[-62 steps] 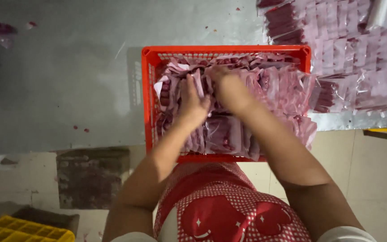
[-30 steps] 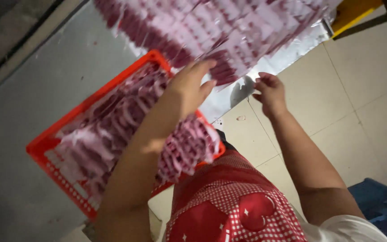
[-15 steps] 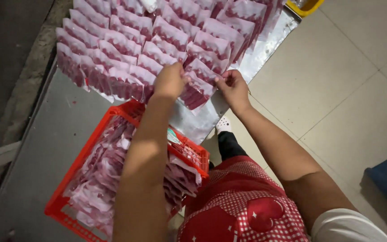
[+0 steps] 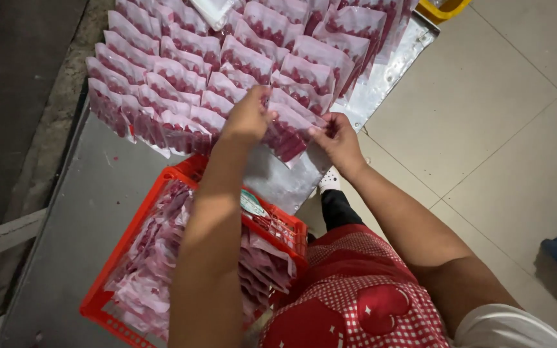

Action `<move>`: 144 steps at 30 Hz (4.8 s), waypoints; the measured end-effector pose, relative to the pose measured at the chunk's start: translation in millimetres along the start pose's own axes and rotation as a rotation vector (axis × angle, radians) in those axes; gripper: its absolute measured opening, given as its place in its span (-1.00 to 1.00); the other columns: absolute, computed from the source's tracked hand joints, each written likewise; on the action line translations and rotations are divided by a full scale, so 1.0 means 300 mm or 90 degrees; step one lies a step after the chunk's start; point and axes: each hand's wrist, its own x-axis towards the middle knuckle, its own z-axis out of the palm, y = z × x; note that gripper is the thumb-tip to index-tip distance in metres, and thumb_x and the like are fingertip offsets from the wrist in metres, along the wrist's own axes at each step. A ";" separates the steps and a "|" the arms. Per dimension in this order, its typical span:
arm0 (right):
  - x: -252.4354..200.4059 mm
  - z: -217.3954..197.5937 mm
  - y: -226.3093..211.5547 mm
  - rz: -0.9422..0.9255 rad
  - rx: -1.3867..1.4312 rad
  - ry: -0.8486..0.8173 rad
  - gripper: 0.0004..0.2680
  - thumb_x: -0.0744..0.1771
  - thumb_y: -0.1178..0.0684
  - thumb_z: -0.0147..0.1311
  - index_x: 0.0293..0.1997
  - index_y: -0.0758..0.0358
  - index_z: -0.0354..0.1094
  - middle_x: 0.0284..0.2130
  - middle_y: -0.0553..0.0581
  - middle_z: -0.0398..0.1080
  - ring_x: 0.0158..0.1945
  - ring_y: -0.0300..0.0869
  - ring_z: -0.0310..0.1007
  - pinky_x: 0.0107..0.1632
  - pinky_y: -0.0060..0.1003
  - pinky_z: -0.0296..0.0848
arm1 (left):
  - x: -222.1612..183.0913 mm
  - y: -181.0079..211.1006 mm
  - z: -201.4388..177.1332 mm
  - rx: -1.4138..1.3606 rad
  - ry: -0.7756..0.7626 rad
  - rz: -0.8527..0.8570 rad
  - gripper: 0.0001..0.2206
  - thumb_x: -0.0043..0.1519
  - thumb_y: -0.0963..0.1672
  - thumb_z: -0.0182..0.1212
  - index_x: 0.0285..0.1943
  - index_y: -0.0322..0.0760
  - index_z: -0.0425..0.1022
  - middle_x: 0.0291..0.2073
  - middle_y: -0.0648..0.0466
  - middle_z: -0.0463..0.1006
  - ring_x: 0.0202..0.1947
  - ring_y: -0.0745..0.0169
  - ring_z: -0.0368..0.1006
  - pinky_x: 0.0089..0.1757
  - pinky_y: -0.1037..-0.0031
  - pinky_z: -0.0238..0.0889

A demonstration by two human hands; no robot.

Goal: The person organizes numerous small pink plastic packages containing food items into a red plastic crate and onto a metal table surface by hand.

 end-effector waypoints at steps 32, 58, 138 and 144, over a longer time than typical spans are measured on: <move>0.181 0.007 -0.160 -0.049 -0.255 0.124 -0.52 0.21 0.03 0.49 0.15 0.08 0.22 -0.10 0.16 0.39 -0.02 0.10 0.53 0.01 -0.04 0.51 | 0.011 0.107 -0.041 0.086 0.065 0.119 -0.88 0.33 -0.11 0.15 -0.02 -0.18 0.43 0.19 -0.15 0.32 0.24 -0.37 0.35 0.16 -0.11 0.28; 0.022 0.016 -0.093 -0.325 -0.226 0.065 -0.84 0.32 0.14 0.31 -0.27 0.30 0.33 0.11 0.37 0.27 0.18 0.31 0.38 0.19 0.01 0.34 | -0.091 0.269 -0.089 0.341 -0.059 0.289 -0.42 0.16 -0.15 0.40 0.40 -0.01 0.32 0.38 -0.06 0.14 0.48 -0.17 -0.09 0.28 -0.06 0.04; -0.740 0.649 -0.505 -0.216 -0.126 -0.310 -0.78 0.48 0.05 0.10 0.25 -0.01 0.16 0.03 0.02 0.41 0.02 -0.35 0.49 -0.05 -0.49 0.44 | -1.327 -1.162 0.250 -0.337 0.534 -0.476 -0.26 0.25 -0.11 0.28 0.54 -0.32 -0.13 0.16 -0.30 0.33 -0.18 -0.15 0.57 -0.21 0.11 0.50; -0.562 0.456 -0.449 -0.231 -0.178 -0.257 -0.66 0.49 -0.08 0.11 0.44 -0.08 0.09 0.18 0.02 0.40 0.16 -0.32 0.48 -0.04 -0.53 0.31 | -1.190 -1.256 0.355 -0.218 0.475 -0.440 -0.20 0.34 0.22 -0.07 0.61 -0.20 -0.22 0.36 -0.46 0.15 0.30 -0.53 0.17 0.20 -0.18 0.02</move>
